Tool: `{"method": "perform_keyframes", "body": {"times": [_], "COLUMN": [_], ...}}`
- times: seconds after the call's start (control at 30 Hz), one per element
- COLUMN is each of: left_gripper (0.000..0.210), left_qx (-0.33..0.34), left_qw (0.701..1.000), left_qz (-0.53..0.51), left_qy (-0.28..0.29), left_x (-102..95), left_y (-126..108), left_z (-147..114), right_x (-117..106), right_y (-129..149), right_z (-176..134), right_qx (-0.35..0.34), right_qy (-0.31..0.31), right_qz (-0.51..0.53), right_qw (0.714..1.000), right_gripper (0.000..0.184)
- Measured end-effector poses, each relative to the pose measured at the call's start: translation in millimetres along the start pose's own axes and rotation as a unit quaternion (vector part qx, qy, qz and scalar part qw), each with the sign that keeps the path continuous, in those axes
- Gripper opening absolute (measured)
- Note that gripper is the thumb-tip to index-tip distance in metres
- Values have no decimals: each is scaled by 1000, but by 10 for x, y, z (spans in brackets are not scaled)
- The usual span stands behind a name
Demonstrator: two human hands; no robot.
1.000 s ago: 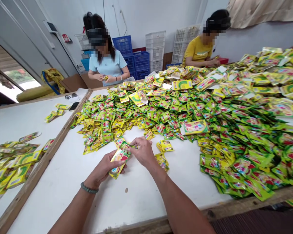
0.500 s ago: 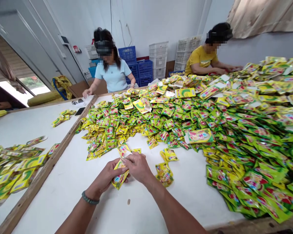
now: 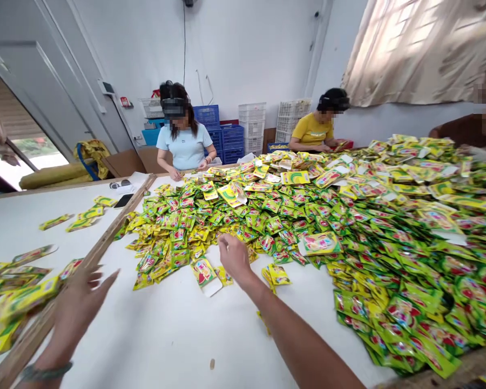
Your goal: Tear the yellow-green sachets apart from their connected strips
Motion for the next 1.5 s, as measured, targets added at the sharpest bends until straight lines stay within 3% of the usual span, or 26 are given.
{"method": "perform_keyframes", "body": {"times": [0.07, 0.2, 0.33, 0.47, 0.53, 0.67, 0.77, 0.93, 1.07, 1.2, 1.37, 1.5], "left_gripper": [48, 43, 25, 29, 34, 39, 37, 33, 32, 32, 33, 31], "left_qx": [55, 179, 202, 163, 121, -7, -75, -68, -89, -114, -119, -104], "left_qw": [997, 981, 978, 971, 945, 823, 759, 762, 749, 745, 742, 729], "left_qz": [4, 62, 30, -108, -221, -425, -478, -478, -490, -514, -547, -562], "left_qy": [50, 31, 41, 135, 207, 376, 436, 433, 437, 410, 369, 376], "left_x": [394, 1015, 1300, 1290, 1270, 1399, 1509, 1507, 1507, 1506, 1477, 1459], "left_y": [-366, -1003, -1123, -924, -805, -621, -529, -494, -492, -431, -372, -421], "left_z": [-165, -377, -441, -546, -655, -1002, -1192, -1182, -1167, -1093, -994, -1035], "right_x": [-40, 89, 272, 180, 182, 398, 498, 452, 602, 713, 460, 242], "right_y": [17, 55, -46, -280, -340, -334, -345, -513, -542, -471, -390, -139], "right_z": [188, 133, -295, -517, -519, -514, -524, -514, -528, -576, -665, -738], "right_qx": [-6, 8, 61, 97, 70, 3, 25, 159, 213, 217, 217, 195], "right_qy": [8, 45, 99, 95, 124, 237, 262, 198, 201, 188, 75, -27], "right_qz": [-24, -31, -21, -79, -107, -92, -68, -151, -160, -124, -77, 118], "right_qw": [1000, 998, 993, 988, 984, 967, 962, 955, 943, 950, 970, 973], "right_gripper": [18, 16, 17, 21, 29, 50, 49, 38, 23, 26, 26, 43]}}
Point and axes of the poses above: each hand's wrist, its own z-axis towards the middle knuckle, its own x-axis out of the palm, y = z × x, the point moved 8 cm from there along z, towards the middle knuckle, and after that the axes turned 12 degrees about -x, right-handed, at the moved point
